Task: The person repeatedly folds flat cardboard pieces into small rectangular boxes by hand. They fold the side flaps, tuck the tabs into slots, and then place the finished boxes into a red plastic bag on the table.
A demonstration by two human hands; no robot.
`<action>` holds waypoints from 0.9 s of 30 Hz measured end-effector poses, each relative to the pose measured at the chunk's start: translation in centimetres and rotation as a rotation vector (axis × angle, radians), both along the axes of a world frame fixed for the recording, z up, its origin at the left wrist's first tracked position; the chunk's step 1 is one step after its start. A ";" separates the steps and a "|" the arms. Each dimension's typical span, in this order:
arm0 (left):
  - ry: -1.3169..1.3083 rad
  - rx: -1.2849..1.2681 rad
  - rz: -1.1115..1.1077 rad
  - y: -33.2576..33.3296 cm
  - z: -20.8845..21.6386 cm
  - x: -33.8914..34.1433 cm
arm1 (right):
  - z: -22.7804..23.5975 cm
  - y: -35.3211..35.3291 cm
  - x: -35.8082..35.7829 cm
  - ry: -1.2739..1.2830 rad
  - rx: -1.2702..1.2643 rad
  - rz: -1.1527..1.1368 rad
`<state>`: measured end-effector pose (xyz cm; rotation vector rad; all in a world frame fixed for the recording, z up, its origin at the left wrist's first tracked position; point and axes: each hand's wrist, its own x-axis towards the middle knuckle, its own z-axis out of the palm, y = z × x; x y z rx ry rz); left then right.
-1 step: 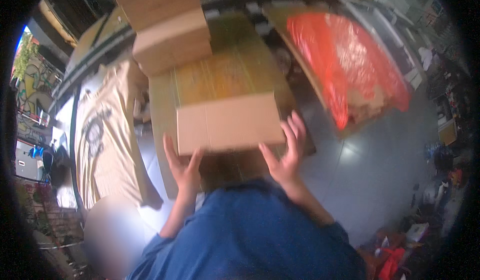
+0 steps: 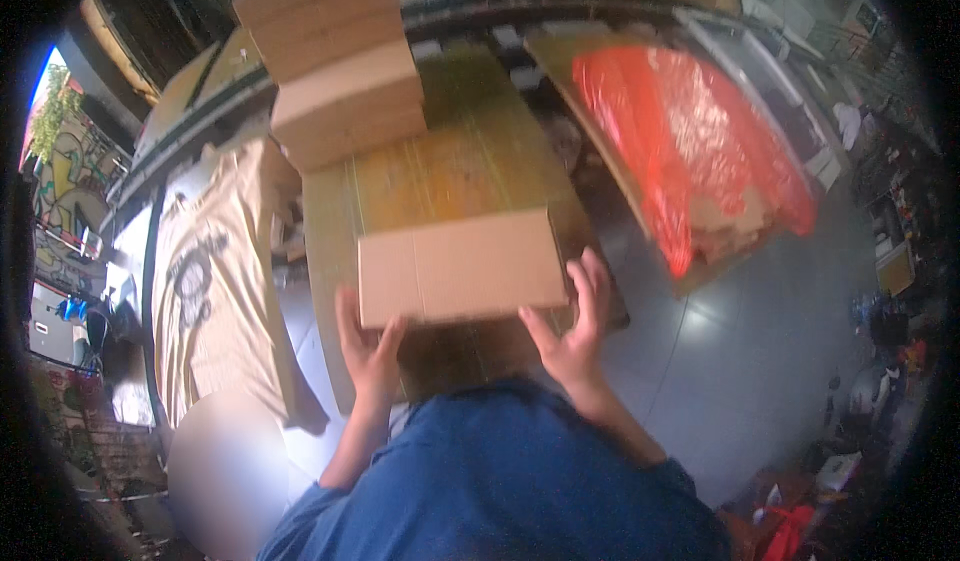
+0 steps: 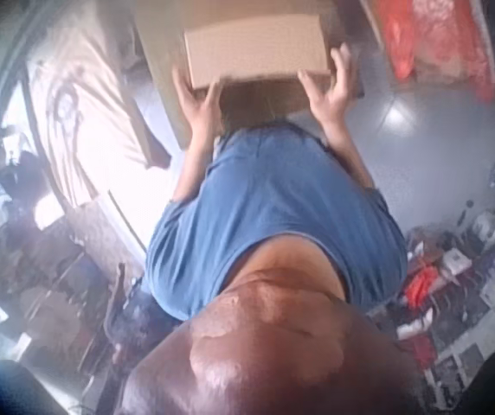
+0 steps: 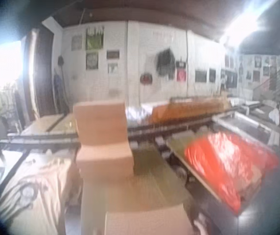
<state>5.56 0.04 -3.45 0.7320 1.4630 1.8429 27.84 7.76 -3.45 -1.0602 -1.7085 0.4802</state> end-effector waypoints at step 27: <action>0.511 0.177 0.231 23.0 6.6 -20.5 | 8.3 25.6 -18.3 0.060 0.181 0.054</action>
